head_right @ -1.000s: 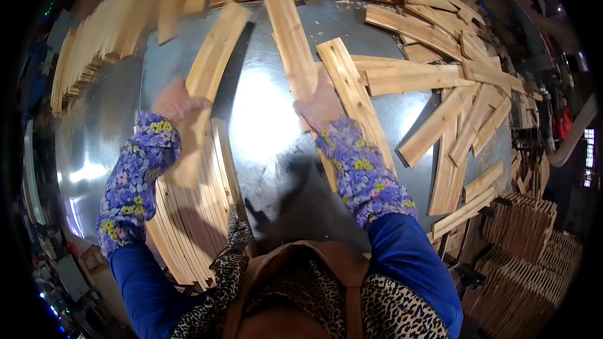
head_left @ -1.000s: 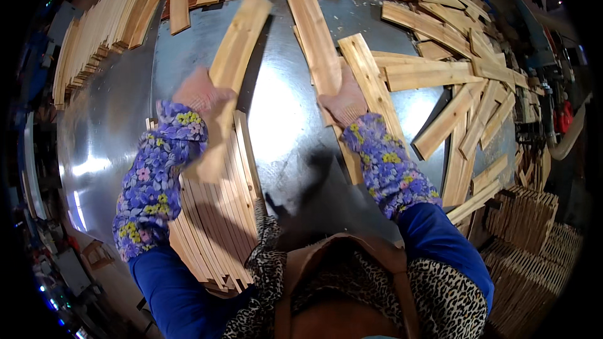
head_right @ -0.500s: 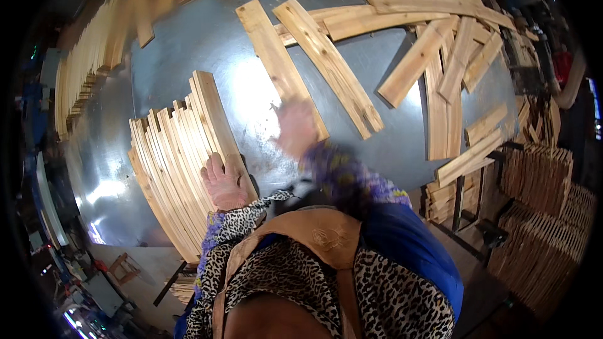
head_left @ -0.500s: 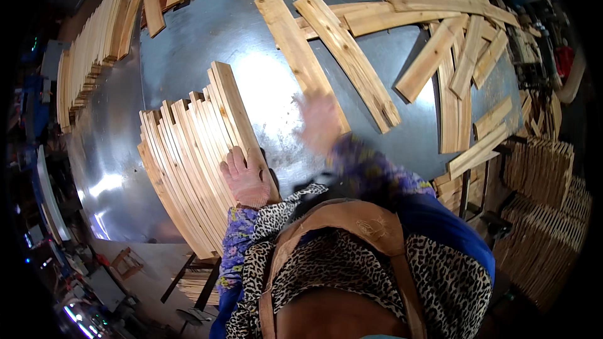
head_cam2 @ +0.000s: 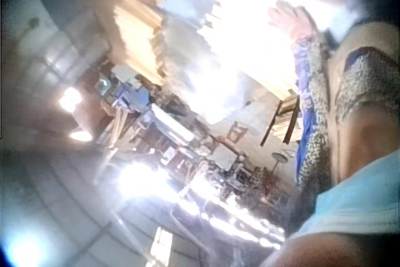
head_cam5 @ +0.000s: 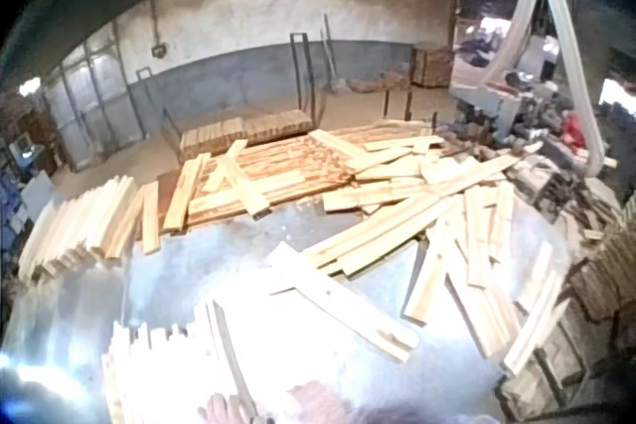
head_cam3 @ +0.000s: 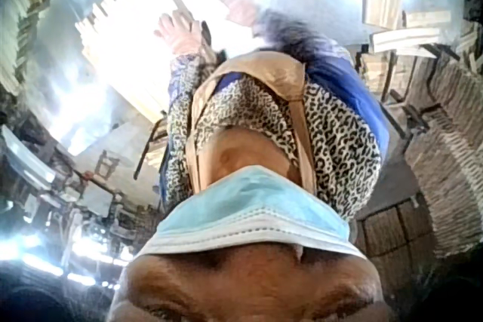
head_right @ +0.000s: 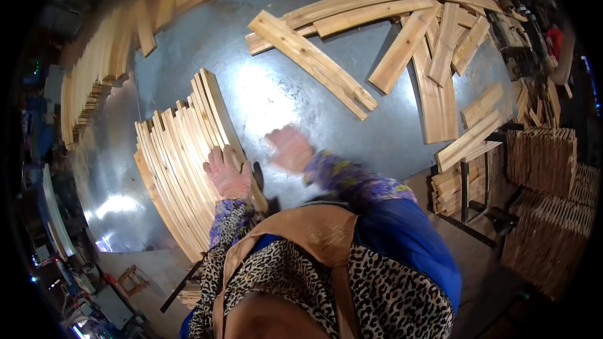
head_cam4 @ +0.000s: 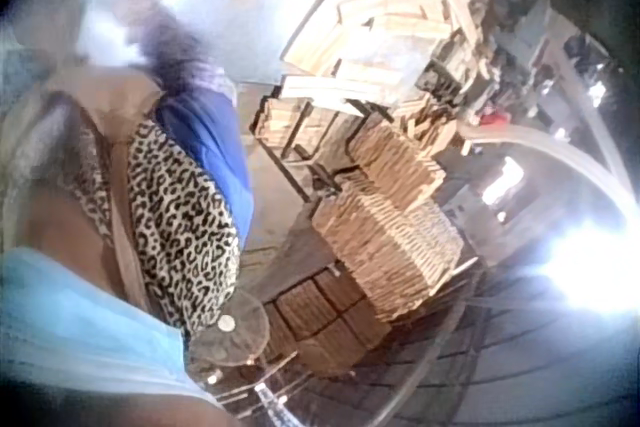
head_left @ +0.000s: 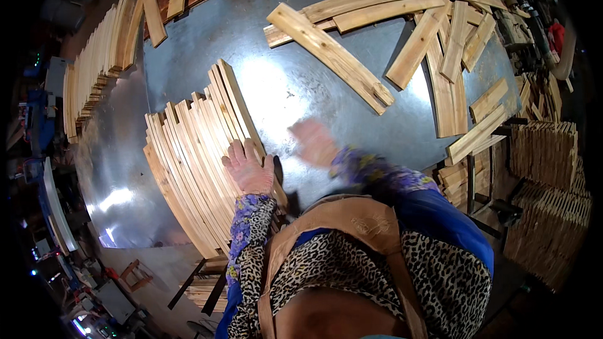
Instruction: The person sorts thin wooden planks on a metal table in a workshop. They pick up individual planks from a scattered pile, inspect them, and place them into a neat stack. The process is repetitive, involving continuous handling and stacking of the wood pieces.
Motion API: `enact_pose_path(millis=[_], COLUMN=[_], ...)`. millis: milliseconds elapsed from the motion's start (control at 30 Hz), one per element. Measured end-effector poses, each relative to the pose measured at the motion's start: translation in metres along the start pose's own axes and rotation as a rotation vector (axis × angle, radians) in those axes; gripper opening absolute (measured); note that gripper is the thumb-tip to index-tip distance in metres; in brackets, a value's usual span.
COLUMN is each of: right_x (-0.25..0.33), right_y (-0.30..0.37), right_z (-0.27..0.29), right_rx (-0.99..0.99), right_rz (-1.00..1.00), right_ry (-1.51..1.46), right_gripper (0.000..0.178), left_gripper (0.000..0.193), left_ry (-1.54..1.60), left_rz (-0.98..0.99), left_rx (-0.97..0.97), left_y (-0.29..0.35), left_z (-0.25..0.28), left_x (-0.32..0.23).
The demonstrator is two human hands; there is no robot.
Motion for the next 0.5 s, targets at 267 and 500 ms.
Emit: enact_pose_path(millis=[267,500], right_x=[-0.151,-0.085], right_y=[-0.026,-0.154], right_z=[0.141,0.139], right_rx=[0.06,-0.152], right_rz=[-0.495,-0.351], right_ry=[0.214,-0.115], right_gripper=[0.098,0.107], left_gripper=[0.071,0.07], left_ry=[0.031,0.054], left_rz=[-0.025,-0.009], left_rx=[-0.093,-0.064], left_y=[-0.007,-0.011], left_z=[0.023,0.026], left_x=[-0.014,-0.01])
Point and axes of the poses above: each hand's wrist, its own y-axis away from the middle knuckle, its own z-axis out of the back of the hand, x = y × z, the point moved 3 cm from there along -y, towards the middle knuckle, and after that the axes turned 1 degree about x, right-handed, at the moved point
